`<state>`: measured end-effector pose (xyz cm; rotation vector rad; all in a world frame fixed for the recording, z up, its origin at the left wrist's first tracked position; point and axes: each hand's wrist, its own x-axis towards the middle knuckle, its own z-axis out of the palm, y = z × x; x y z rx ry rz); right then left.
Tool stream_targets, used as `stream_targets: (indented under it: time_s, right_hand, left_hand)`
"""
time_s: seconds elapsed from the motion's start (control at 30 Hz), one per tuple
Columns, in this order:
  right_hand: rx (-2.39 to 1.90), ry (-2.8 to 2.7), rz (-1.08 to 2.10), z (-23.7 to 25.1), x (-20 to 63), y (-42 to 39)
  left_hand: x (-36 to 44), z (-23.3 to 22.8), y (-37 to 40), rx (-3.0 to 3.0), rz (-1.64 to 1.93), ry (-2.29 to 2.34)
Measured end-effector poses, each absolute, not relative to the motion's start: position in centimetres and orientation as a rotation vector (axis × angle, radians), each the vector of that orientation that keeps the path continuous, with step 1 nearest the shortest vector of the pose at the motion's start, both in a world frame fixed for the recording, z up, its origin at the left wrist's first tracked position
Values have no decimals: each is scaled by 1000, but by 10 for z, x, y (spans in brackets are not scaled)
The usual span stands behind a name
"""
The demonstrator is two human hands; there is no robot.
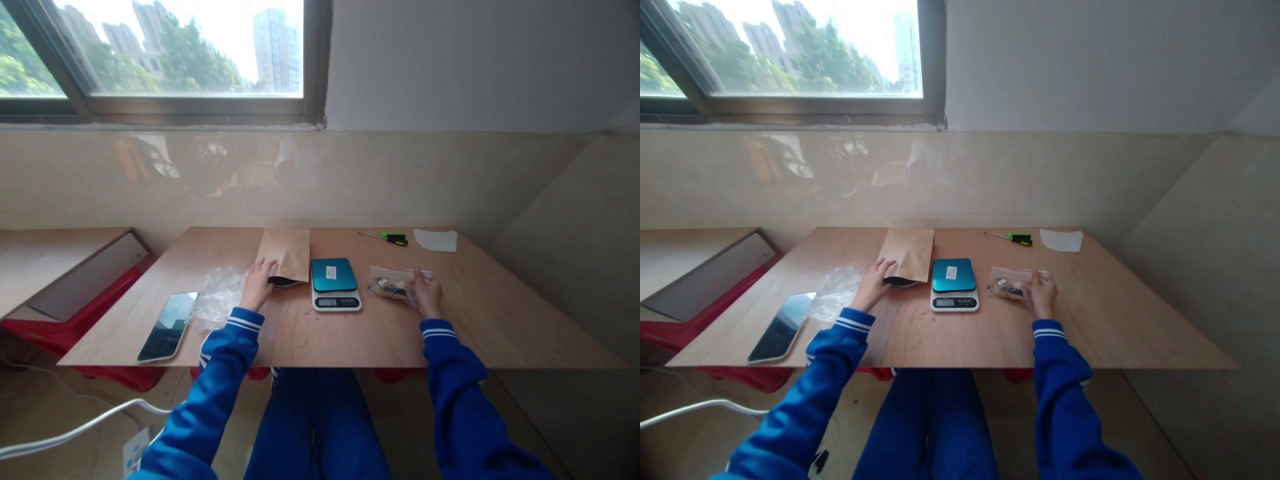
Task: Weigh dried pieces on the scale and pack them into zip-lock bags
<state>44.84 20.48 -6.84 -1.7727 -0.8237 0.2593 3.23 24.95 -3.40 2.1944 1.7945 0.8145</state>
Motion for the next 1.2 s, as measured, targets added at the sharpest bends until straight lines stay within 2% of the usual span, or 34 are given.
stream_targets:
  time_s: [0.23, 0.43, 0.5, 0.57, 0.63, 0.73, 0.83, 0.97, 1.2]
  right_hand:
    - [-2138, -990, -140, -54, 430, 191]
    - [-2267, -1356, 179, -71, 409, 183]
    - [-2302, -1369, 174, -66, 402, 185]
    - [-2170, -1375, 64, -48, 388, 185]
    - [-1838, -1504, 48, -20, 362, 182]
    - [-1204, -1827, 308, 27, 309, 176]
    - [-991, -2133, 374, 54, 256, 182]
    - [-1309, -2356, 243, 47, 213, 209]
    - [-1760, -2247, 178, 19, 182, 244]
  left_hand:
    - [19, -17, 256, 2221, 685, 1847]
    - [24, 8, 254, 2252, 822, 1826]
    - [28, 18, 253, 2248, 945, 1793]
    - [32, 26, 252, 2236, 1044, 1758]
    - [37, 31, 249, 2227, 1103, 1735]
    - [44, 35, 244, 2226, 1138, 1711]
    - [49, 35, 237, 2224, 1152, 1701]
    - [52, 33, 229, 2207, 1201, 1715]
    - [54, 24, 217, 2190, 1218, 1718]
